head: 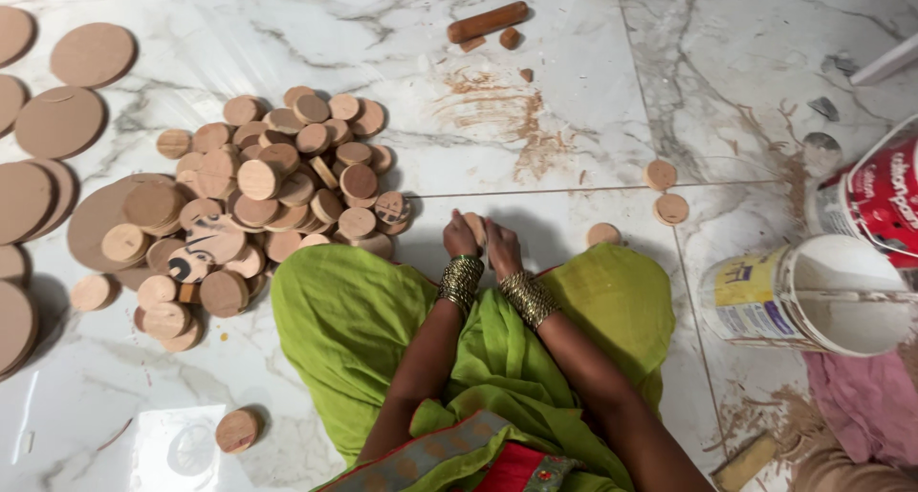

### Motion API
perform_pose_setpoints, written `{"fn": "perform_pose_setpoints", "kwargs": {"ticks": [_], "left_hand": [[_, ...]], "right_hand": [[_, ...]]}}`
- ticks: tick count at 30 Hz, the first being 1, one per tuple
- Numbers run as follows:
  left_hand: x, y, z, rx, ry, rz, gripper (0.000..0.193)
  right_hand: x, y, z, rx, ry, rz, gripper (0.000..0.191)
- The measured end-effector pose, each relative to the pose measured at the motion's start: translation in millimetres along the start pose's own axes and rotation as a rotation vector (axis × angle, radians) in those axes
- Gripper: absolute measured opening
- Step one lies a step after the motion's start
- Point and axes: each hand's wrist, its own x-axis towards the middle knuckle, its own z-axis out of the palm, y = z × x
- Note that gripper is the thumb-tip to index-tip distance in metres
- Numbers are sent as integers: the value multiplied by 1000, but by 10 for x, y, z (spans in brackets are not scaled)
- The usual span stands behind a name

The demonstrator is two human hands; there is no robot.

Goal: The person sits on the floor with a pile of small wooden discs and smooths them one at a time by hand, rubbing each disc before setting it back on the pile. Near the end they pick up a sanding block and continue working on the discs.

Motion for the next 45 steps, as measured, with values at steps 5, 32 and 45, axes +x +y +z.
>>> {"fn": "perform_pose_setpoints", "kwargs": {"ticks": [5, 32, 45], "left_hand": [[67, 106, -151, -271, -11, -160, 69], [-226, -1122, -4453, -530, 539, 139, 36], [-704, -1734, -3880, 988, 1045, -227, 70]], "right_hand": [[-59, -4, 48, -213, -16, -255, 44], [677, 162, -615, 279, -134, 19, 34], [662, 243, -618, 138, -130, -113, 33]]}}
